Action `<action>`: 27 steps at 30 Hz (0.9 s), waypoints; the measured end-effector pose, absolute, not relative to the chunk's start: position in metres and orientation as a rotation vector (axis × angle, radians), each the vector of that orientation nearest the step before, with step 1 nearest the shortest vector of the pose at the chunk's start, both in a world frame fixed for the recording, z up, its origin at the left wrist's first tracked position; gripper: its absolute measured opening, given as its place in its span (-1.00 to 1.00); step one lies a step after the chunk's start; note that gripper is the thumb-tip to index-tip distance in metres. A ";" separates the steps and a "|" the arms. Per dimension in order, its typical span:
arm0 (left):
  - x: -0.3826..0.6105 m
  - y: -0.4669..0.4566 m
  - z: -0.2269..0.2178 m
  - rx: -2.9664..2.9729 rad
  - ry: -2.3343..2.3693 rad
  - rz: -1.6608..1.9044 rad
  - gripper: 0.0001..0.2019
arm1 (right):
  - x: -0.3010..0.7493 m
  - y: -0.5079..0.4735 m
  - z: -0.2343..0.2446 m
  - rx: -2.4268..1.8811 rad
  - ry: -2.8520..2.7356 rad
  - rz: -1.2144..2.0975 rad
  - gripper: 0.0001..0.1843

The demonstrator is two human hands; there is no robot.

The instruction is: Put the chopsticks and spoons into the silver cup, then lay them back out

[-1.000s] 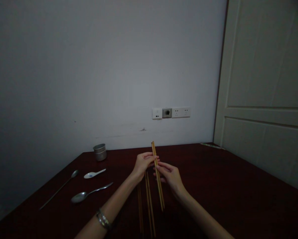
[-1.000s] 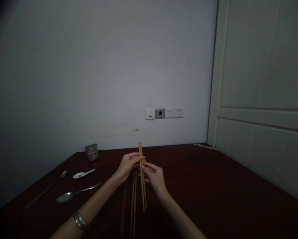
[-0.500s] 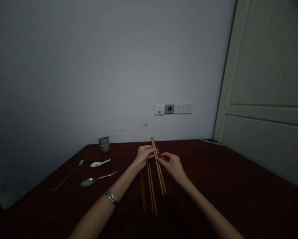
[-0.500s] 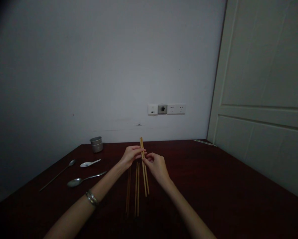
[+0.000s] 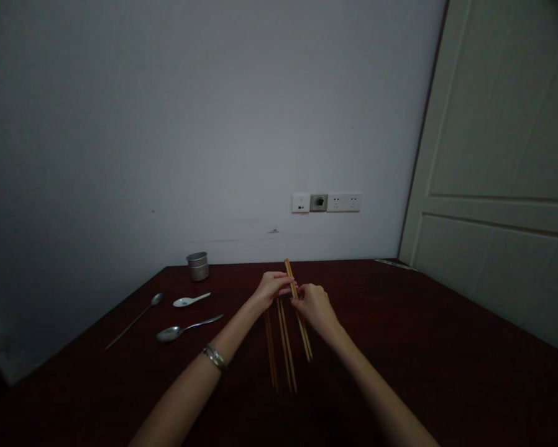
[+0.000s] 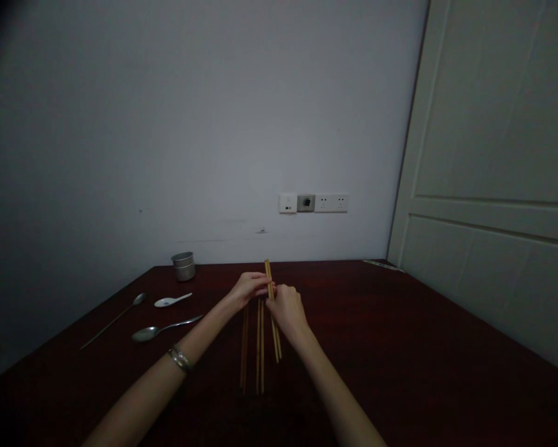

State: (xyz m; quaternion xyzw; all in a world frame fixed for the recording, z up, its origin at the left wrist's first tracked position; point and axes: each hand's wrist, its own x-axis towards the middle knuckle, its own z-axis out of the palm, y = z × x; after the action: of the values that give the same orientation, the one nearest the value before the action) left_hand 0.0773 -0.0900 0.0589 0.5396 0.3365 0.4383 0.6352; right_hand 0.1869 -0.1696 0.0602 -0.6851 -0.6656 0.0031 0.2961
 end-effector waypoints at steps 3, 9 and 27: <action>0.070 -0.078 0.051 1.350 0.875 0.904 -0.82 | 0.191 -0.165 0.048 -1.908 -1.769 0.034 -0.80; 0.040 -0.059 0.045 1.648 1.284 0.700 -0.81 | 0.191 -0.165 0.025 -2.068 -1.863 0.116 -0.76; 0.027 -0.076 0.030 1.946 1.631 0.218 -0.76 | 0.192 -0.169 0.014 -2.040 -1.963 0.170 -0.79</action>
State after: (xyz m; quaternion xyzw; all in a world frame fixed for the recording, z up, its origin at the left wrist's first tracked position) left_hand 0.0268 -0.0761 0.0299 0.7303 0.6121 0.0819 0.2921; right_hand 0.1915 -0.1690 0.0138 -0.7110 -0.6840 0.0592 0.1522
